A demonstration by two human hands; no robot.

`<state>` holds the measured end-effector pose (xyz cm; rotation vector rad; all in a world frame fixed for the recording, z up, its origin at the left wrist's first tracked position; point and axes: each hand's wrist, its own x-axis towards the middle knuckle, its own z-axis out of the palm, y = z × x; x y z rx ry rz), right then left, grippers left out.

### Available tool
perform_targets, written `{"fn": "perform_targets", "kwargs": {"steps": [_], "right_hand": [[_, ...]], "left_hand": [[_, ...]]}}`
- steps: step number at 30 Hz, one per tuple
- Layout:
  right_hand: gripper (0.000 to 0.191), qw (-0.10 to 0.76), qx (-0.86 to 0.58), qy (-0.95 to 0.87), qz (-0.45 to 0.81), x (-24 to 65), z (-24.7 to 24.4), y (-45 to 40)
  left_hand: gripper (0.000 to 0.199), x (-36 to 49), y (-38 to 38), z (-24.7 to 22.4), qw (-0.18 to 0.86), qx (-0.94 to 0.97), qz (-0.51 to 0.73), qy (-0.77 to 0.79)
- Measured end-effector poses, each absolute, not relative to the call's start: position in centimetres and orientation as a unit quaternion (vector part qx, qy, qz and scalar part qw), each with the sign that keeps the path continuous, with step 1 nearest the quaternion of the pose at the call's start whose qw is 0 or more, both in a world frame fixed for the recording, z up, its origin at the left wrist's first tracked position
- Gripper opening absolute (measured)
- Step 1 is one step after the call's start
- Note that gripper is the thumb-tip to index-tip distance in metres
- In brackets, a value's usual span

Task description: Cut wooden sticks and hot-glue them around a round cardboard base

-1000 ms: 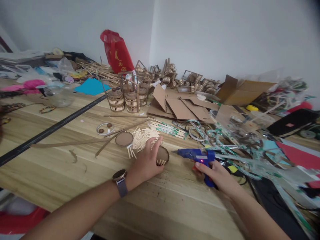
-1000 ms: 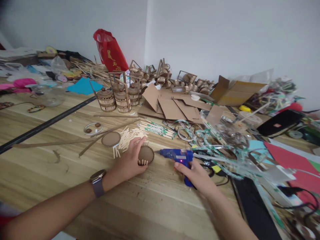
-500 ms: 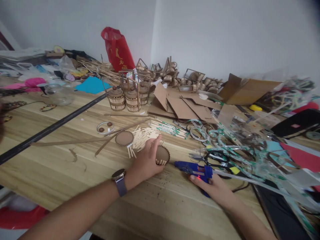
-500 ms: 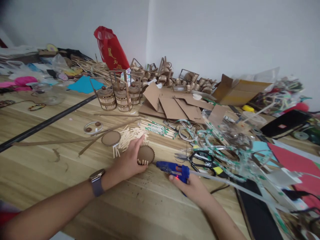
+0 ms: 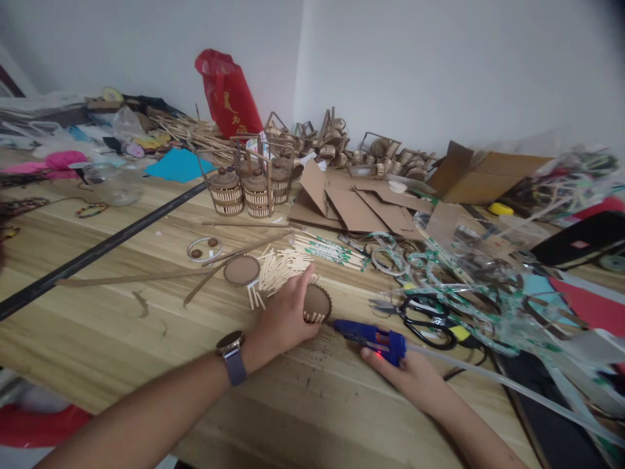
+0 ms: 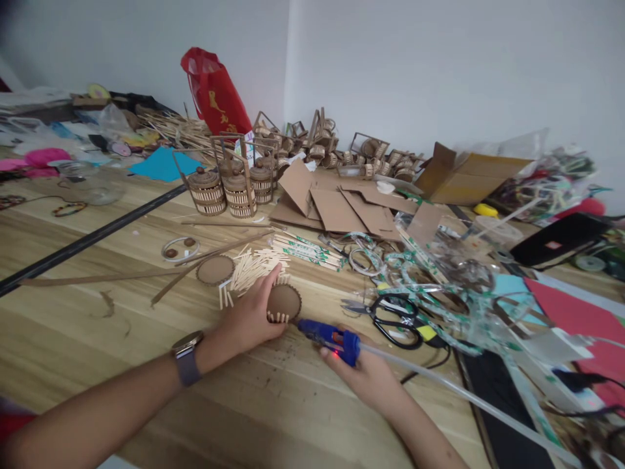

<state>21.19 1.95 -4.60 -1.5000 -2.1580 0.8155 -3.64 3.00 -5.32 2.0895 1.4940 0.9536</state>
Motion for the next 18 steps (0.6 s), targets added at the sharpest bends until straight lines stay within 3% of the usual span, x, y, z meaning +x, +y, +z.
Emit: {"fn": "perform_targets", "kwargs": {"steps": [14,18], "right_hand": [[0.052,0.159,-0.556,-0.765,0.284,21.3,-5.2,1.9],[0.045,0.173,-0.547,-0.77,0.279,21.5,-5.4,2.0]], "left_hand": [[0.104,-3.7,2.9,-5.1,0.216,0.744,0.343,0.531],[0.104,-3.6,2.9,-5.2,0.212,0.744,0.343,0.532]]}}
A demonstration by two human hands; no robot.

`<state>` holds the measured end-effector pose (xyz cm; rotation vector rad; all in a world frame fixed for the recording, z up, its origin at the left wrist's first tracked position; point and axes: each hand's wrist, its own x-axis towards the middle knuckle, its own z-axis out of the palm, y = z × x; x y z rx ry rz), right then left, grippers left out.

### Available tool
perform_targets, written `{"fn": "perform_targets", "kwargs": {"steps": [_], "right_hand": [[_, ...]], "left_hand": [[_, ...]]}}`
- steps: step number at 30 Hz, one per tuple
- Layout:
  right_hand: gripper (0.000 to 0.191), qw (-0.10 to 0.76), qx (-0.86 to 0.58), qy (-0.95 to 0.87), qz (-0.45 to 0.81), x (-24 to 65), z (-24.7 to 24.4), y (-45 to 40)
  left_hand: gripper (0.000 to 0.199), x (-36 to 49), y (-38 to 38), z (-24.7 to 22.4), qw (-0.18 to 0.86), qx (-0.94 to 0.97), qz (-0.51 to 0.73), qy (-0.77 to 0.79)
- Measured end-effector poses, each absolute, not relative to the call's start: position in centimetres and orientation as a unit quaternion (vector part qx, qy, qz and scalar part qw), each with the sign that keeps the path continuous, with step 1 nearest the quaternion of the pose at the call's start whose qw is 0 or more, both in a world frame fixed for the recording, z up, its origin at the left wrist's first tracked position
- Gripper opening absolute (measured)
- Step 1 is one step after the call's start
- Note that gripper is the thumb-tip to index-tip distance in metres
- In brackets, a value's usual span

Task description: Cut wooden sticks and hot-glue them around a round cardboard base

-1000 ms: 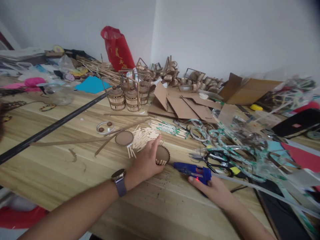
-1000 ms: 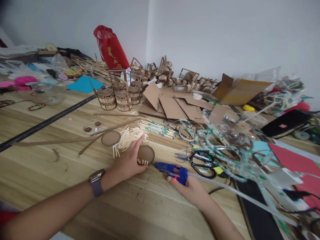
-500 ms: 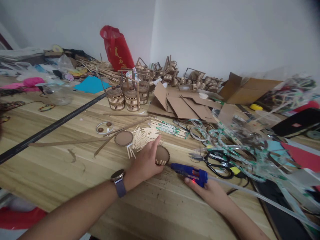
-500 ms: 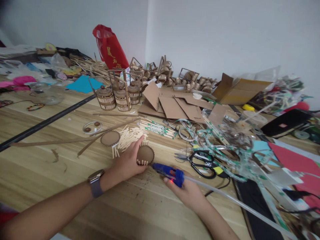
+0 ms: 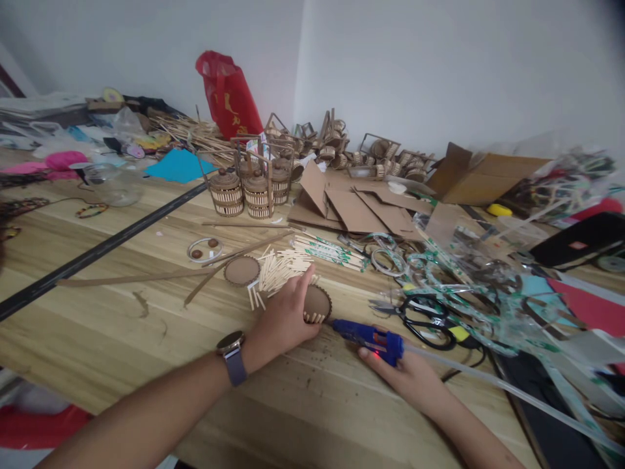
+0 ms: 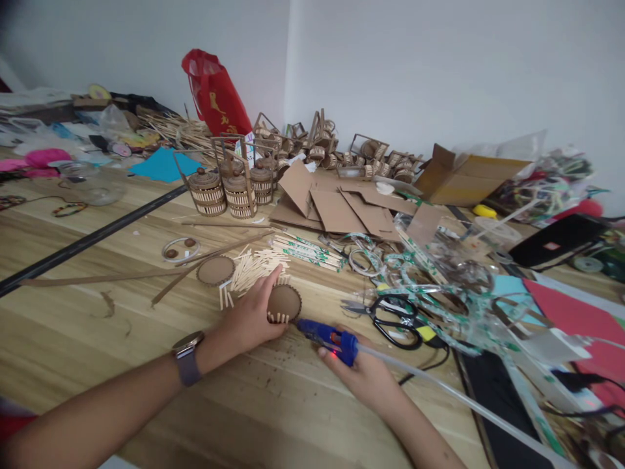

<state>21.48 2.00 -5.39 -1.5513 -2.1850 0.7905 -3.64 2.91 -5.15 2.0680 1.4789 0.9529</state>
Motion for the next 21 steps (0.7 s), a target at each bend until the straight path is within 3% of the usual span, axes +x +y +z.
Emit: {"fn": "perform_targets", "kwargs": {"steps": [7,21], "right_hand": [[0.05,0.162,-0.55,-0.776,0.264,21.24,-5.19,1.97],[0.043,0.18,-0.537,-0.783,0.258,21.3,-5.33,1.9]], "left_hand": [[0.104,-3.59,2.84,-5.1,0.193,0.748,0.343,0.534],[0.104,-3.65,3.03,-5.33,0.21,0.745,0.346,0.53]]}}
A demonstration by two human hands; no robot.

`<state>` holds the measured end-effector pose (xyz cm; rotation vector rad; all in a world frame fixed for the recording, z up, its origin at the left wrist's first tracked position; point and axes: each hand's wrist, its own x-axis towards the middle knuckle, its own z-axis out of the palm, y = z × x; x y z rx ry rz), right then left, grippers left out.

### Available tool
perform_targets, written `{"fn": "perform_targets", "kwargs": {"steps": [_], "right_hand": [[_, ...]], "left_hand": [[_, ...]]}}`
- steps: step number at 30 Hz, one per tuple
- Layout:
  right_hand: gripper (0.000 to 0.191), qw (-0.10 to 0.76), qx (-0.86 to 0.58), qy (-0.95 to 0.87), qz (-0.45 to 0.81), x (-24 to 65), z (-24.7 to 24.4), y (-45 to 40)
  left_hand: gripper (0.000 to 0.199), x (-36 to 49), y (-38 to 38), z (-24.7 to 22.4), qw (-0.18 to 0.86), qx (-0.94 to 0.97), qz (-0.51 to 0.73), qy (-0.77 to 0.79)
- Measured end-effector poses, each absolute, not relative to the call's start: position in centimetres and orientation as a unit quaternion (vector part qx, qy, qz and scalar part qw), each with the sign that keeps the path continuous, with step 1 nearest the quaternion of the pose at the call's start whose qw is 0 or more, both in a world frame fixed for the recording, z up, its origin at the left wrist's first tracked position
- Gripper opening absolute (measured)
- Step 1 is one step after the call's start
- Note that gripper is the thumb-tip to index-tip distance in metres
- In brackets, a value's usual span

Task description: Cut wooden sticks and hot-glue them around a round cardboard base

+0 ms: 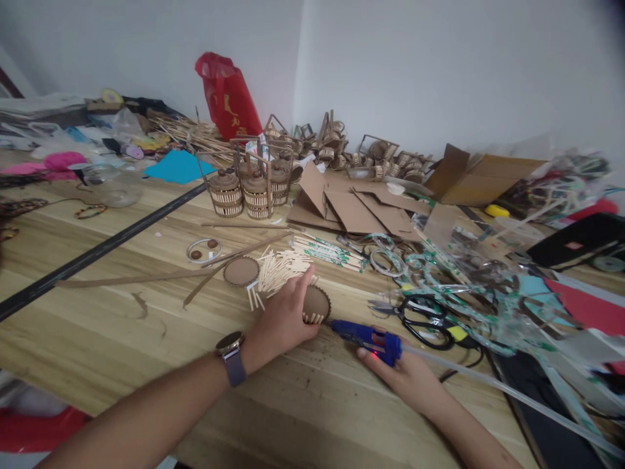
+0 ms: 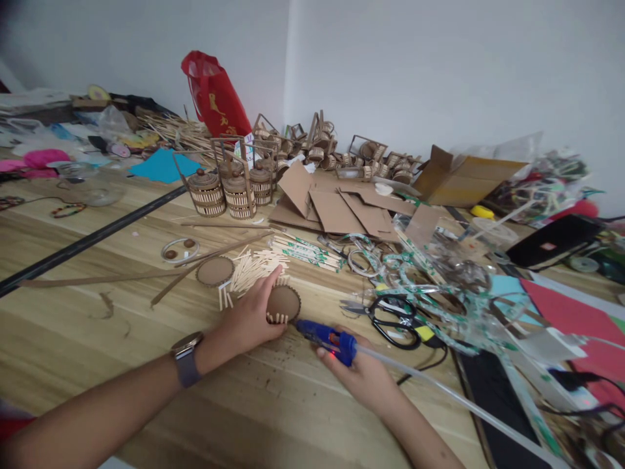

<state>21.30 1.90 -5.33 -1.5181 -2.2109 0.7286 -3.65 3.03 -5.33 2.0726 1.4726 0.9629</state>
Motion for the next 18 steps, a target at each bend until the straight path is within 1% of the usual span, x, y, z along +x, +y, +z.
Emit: {"fn": "perform_targets", "kwargs": {"steps": [4,14,18], "right_hand": [[0.048,0.167,-0.545,-0.78,0.258,21.35,-5.51,1.93],[0.041,0.186,-0.542,-0.778,0.258,21.22,-5.39,1.84],[0.044,0.186,-0.536,-0.784,0.252,21.28,-5.64,1.9]], "left_hand": [[0.104,-3.63,3.05,-5.3,0.206,0.747,0.345,0.529],[0.103,-3.67,2.92,-5.02,0.208,0.749,0.336,0.531],[0.104,-3.71,3.04,-5.4,0.2,0.752,0.337,0.53]]}}
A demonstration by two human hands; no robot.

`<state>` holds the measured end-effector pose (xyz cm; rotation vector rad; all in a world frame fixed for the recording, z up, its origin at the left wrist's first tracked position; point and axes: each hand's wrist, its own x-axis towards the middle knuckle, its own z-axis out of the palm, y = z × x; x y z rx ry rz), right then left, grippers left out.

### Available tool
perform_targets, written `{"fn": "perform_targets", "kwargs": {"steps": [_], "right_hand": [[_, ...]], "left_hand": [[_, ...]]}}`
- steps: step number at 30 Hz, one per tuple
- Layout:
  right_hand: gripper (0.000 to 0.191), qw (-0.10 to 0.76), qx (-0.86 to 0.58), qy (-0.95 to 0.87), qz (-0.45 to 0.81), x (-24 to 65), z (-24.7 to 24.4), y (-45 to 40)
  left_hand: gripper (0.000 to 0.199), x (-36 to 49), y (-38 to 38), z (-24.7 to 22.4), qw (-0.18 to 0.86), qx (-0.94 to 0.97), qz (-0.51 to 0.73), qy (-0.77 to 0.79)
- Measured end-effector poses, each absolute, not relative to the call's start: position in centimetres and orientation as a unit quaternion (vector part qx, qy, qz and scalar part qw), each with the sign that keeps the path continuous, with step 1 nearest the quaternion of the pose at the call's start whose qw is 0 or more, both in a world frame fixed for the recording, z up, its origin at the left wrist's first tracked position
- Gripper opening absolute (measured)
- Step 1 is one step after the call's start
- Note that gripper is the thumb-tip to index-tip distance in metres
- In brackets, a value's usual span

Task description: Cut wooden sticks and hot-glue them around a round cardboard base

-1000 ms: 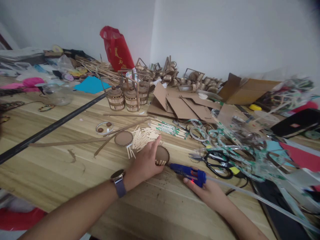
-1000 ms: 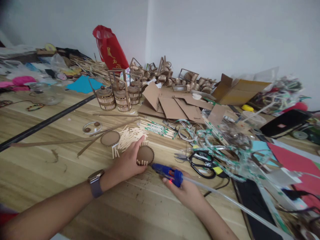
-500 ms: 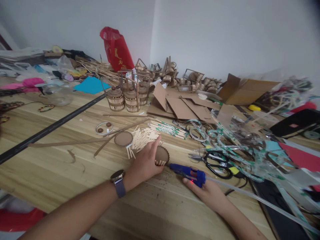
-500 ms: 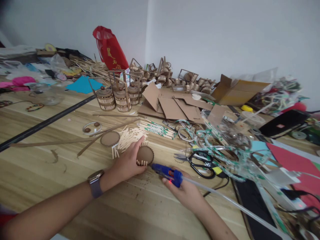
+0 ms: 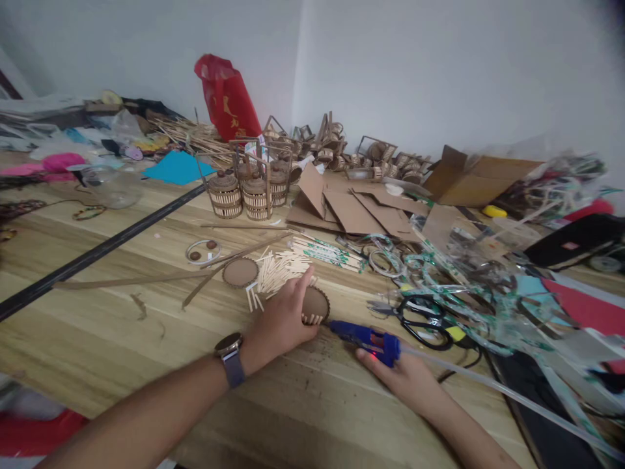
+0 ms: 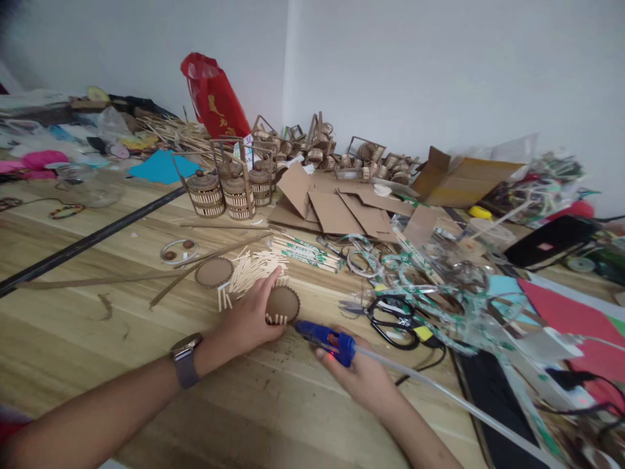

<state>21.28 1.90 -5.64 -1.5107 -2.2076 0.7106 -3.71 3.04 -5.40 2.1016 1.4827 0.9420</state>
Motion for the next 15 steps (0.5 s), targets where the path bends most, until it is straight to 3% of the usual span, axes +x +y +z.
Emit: {"fn": "perform_targets", "kwargs": {"steps": [15], "right_hand": [[0.043,0.191,-0.52,-0.792,0.257,20.82,-4.99,1.91]], "left_hand": [[0.103,-3.7,3.09,-5.48,0.198,0.753,0.334,0.531]]}}
